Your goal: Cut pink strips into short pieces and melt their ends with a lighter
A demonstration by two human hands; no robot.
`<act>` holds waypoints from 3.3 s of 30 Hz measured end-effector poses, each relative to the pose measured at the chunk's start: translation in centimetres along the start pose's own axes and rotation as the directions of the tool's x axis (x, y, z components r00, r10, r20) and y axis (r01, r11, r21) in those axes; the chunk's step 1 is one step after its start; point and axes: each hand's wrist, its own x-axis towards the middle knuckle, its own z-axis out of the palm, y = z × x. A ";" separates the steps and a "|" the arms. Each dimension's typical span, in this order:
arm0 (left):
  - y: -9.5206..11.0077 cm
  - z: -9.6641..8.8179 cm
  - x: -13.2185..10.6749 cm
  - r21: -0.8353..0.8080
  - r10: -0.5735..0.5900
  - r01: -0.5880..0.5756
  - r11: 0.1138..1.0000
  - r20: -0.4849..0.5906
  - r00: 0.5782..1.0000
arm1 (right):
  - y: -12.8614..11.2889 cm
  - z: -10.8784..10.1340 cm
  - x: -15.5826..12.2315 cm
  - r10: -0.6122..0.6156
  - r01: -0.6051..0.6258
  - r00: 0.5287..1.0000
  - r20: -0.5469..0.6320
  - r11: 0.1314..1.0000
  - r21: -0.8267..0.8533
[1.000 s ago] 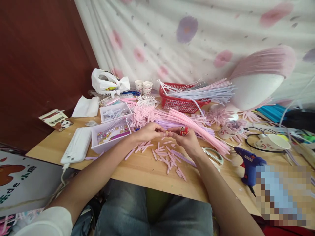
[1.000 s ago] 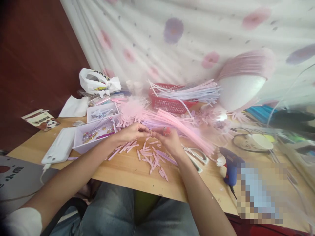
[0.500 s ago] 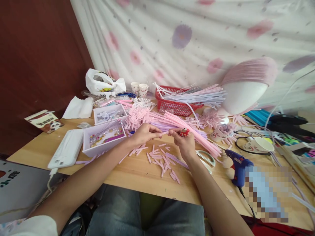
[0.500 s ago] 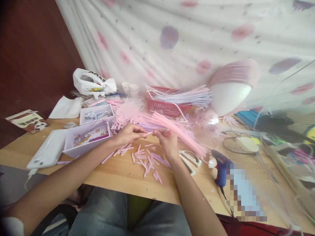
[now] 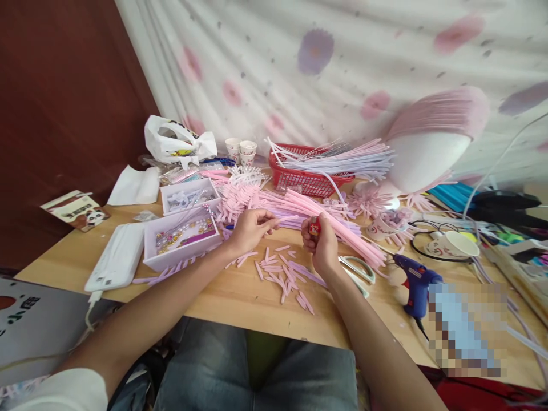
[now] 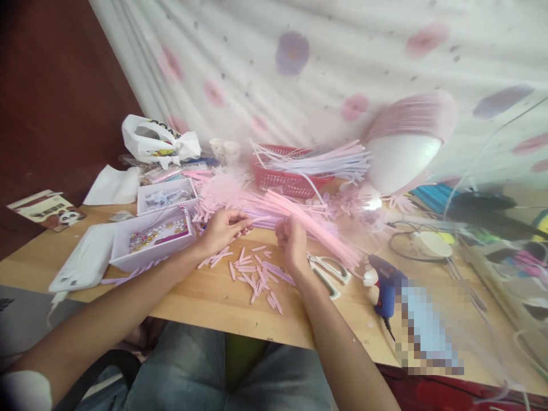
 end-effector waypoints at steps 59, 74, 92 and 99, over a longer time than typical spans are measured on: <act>-0.2 1.1 -0.6 -0.168 0.004 -0.024 0.985 -0.120 0.993 | 0.6 0.5 -0.7 0.085 -0.077 0.993 0.080 0.992 -0.096; 0.4 1.3 -0.5 -0.293 -0.109 0.079 0.953 -0.091 0.990 | 1.0 0.5 -0.7 0.044 -0.041 0.998 0.038 0.997 -0.071; -0.1 1.4 -0.5 -0.273 -0.072 0.044 0.961 -0.092 0.993 | 1.0 0.4 -0.6 -0.386 0.375 0.922 0.002 0.893 -0.249; -0.6 1.3 -0.6 -0.124 0.040 -0.051 0.991 -0.092 0.995 | 1.8 0.1 -0.4 -0.296 0.287 0.955 -0.027 0.940 -0.184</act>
